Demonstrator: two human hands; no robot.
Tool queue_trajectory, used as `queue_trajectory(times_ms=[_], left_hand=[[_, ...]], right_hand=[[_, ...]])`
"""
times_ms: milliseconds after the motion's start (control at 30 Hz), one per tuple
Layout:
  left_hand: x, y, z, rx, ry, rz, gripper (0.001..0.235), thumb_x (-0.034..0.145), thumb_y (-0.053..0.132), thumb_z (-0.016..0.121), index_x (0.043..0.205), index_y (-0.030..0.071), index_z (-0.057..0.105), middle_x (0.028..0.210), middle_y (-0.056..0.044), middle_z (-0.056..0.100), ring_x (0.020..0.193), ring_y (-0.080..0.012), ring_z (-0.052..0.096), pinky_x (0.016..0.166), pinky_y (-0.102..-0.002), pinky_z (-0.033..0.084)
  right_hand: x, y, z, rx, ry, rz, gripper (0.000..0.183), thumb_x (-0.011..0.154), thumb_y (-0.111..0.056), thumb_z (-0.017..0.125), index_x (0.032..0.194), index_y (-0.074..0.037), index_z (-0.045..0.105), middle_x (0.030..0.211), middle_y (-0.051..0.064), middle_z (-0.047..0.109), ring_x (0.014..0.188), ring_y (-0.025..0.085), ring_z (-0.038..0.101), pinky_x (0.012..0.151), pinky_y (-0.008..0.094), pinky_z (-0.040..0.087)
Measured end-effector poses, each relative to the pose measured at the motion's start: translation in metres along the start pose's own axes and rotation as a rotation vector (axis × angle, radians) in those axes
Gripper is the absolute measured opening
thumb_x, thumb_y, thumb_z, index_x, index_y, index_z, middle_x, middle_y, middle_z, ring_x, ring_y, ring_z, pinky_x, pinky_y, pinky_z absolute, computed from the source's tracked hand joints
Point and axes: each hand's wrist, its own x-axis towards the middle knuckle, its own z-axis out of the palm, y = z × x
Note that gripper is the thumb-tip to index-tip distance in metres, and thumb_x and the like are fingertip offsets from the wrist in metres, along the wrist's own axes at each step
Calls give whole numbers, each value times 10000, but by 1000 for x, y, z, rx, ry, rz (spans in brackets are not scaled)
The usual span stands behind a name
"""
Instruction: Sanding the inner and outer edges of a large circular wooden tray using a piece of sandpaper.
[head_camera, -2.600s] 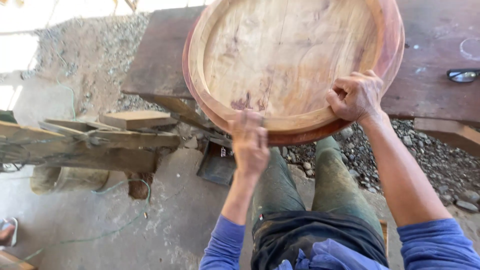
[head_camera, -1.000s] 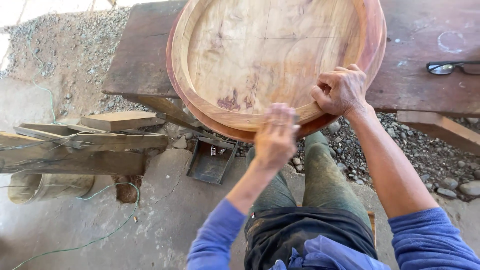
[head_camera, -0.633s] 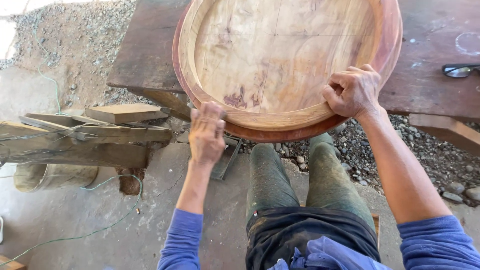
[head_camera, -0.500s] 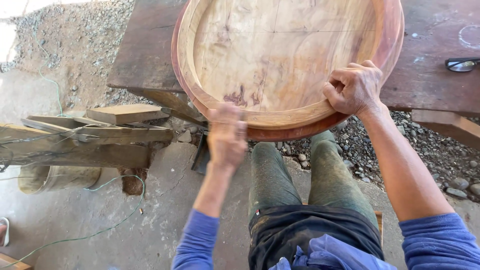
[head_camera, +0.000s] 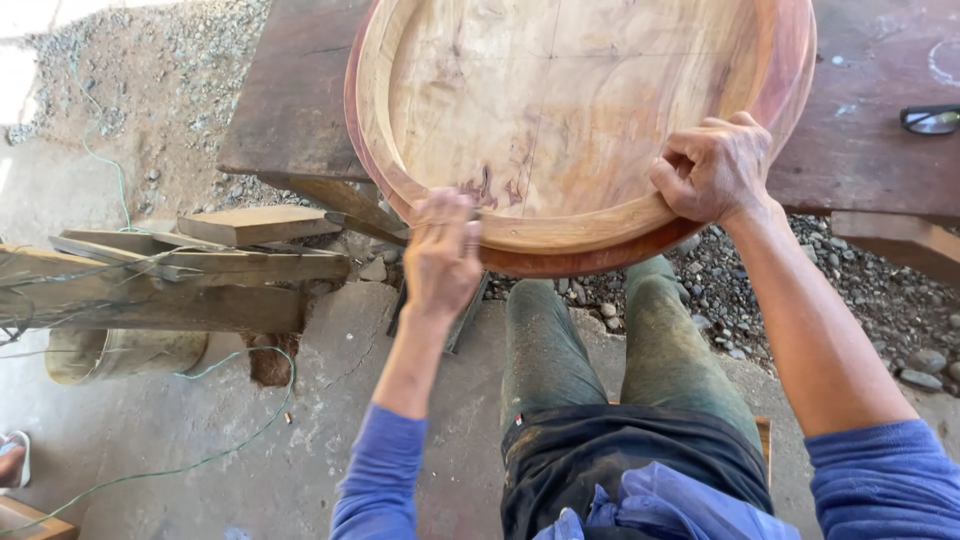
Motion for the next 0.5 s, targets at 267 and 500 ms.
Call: queue_trajectory(times_ms=[267, 500], left_hand=[[37, 114, 22, -474, -81, 167, 323, 1061, 223, 521, 1193, -13, 698, 1178, -201, 741, 1110, -338, 715, 1028, -497, 550], [14, -6, 4, -253, -47, 185, 166, 1024, 119, 590, 1073, 65, 740, 1142, -143, 758, 1134, -307, 726, 989, -439, 584]], right_hand=[[0, 6, 3, -27, 19, -83, 215, 851, -312, 668, 710, -155, 712, 659, 29, 661, 711, 207, 641, 828, 398, 453], [3, -3, -4, -13, -21, 10, 171, 793, -302, 676, 711, -158, 714, 665, 50, 655, 650, 223, 622, 793, 392, 448]])
